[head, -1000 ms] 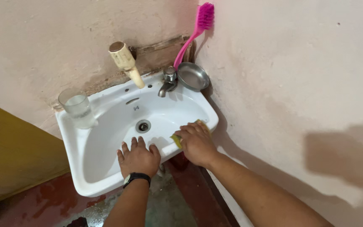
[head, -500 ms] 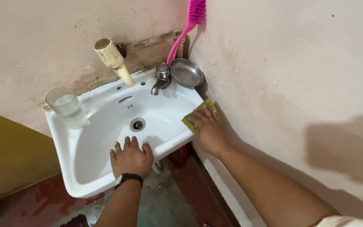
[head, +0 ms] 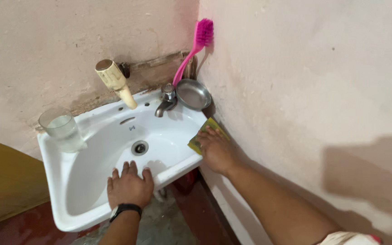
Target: The person wipes the inside and top edges of a bathroom sink using a sponge, moving a glass and a small metal dish aside to reach different areas.
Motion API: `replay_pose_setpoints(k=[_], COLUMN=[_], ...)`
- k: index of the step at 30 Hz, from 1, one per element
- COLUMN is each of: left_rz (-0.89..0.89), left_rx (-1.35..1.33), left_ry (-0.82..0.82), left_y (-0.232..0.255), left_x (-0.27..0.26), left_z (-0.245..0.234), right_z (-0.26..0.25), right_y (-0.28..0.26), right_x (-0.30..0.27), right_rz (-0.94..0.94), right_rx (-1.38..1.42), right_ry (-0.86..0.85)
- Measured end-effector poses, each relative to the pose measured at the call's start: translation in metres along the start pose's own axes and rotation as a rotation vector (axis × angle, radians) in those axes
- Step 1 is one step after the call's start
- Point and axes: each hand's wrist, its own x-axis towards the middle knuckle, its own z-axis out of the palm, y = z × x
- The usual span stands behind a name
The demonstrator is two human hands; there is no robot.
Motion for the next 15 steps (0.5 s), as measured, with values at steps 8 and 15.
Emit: replay_pose_setpoints(k=[8, 15], left_rz=[-0.074, -0.032], left_rx=[-0.043, 0.027], left_ry=[-0.061, -0.15], left_y=[0.002, 0.003], left_x=[0.001, 0.002], left_z=[-0.003, -0.005], right_z=[0.004, 0.006], right_y=[0.0, 0.005], right_x=[-0.002, 0.011], right_rz=[0.042, 0.016], right_rx=[0.037, -0.015], right_ry=[-0.083, -0.098])
